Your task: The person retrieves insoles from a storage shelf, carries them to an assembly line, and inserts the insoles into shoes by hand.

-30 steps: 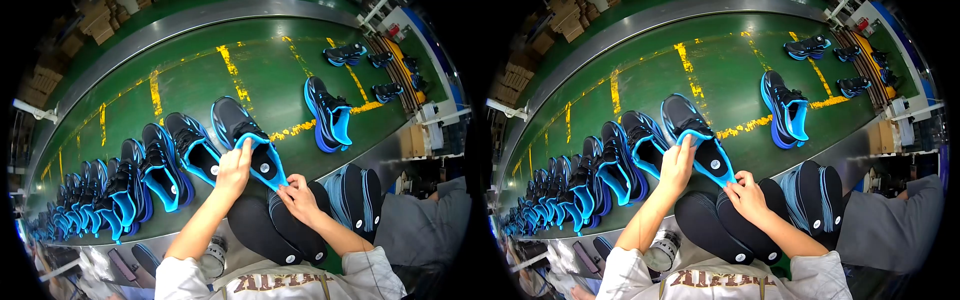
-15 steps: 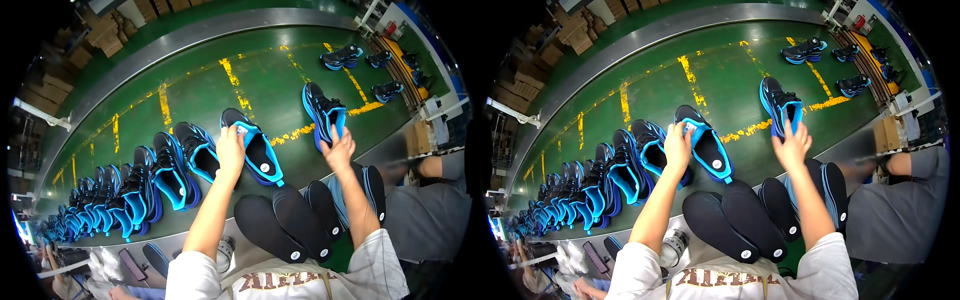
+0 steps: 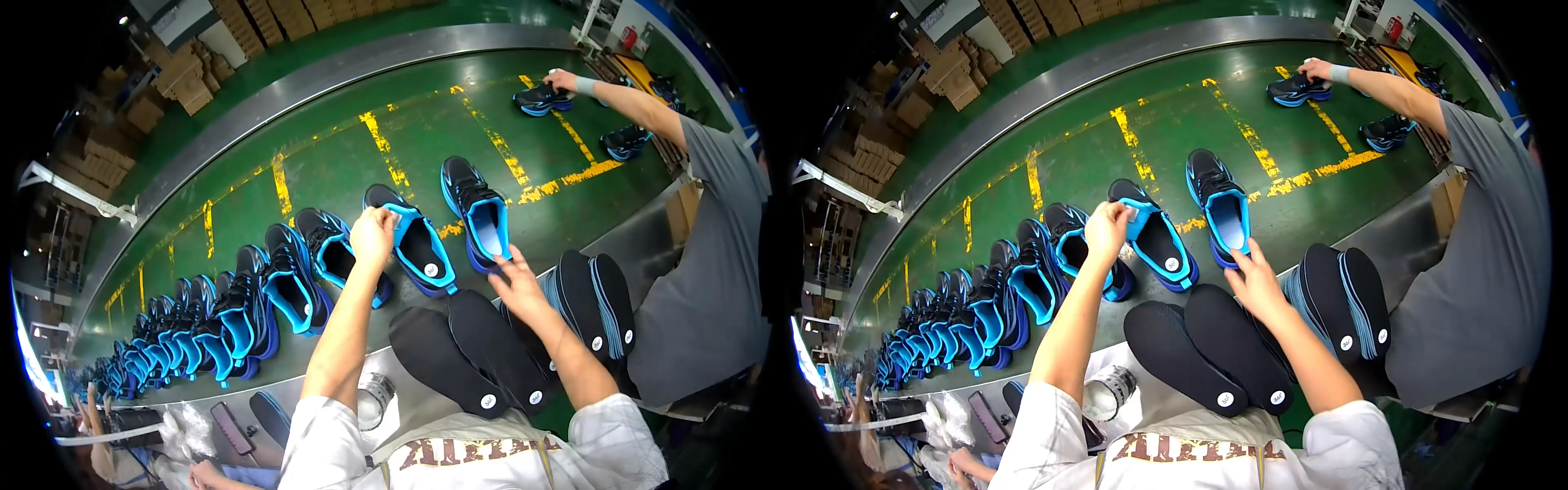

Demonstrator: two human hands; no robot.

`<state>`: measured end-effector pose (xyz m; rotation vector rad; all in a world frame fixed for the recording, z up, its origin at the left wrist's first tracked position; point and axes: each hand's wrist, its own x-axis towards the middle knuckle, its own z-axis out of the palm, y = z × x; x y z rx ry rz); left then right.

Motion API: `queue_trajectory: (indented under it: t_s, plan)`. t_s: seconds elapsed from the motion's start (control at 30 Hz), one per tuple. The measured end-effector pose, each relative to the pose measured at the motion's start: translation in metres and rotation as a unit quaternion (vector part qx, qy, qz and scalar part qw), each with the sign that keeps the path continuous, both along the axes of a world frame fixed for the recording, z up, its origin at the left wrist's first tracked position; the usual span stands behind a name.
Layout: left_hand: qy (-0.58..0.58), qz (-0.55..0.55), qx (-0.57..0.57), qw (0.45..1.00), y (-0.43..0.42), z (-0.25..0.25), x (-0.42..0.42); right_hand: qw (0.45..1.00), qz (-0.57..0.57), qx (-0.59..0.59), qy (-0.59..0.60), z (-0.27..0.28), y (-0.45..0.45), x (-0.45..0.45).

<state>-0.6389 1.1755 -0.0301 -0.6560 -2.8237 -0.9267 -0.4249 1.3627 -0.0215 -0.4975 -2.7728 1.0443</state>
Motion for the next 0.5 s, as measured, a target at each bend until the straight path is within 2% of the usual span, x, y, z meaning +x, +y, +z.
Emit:
queue_trajectory:
  t_s: [0.07,0.13,0.17,0.23,0.27,0.33,0.37,0.43,0.5]
  plan:
    - [0.023,-0.061,-0.004,0.998,-0.003,0.002,0.008,0.998,0.022,0.021,0.051,0.015,-0.01,0.027]
    - [-0.1,-0.11,0.063,0.987,-0.006,0.008,0.015,0.997,0.025,0.042,0.053,0.027,-0.021,0.058]
    - [-0.204,-0.125,0.153,0.959,-0.007,0.009,0.017,0.997,0.033,0.055,0.034,0.026,-0.025,0.076]
    - [-0.367,-0.129,0.338,0.857,-0.006,0.021,0.025,0.994,0.047,0.093,-0.018,0.024,-0.032,0.112]
    - [-0.446,-0.073,0.339,0.825,-0.01,0.039,0.028,0.994,0.034,0.061,-0.082,0.024,-0.038,0.129]
    - [-0.485,-0.056,0.497,0.717,-0.018,0.043,0.025,0.984,-0.003,-0.043,-0.172,0.034,-0.047,0.149]
    - [-0.489,-0.045,0.548,0.677,-0.016,0.051,0.026,0.986,-0.003,-0.01,-0.169,0.036,-0.05,0.156]
    - [-0.496,-0.033,0.595,0.631,-0.007,0.067,0.027,0.985,-0.002,0.053,-0.164,0.037,-0.057,0.166]
    - [-0.515,-0.059,0.612,0.598,0.003,0.069,0.024,0.986,-0.01,0.062,-0.154,0.033,-0.057,0.167]
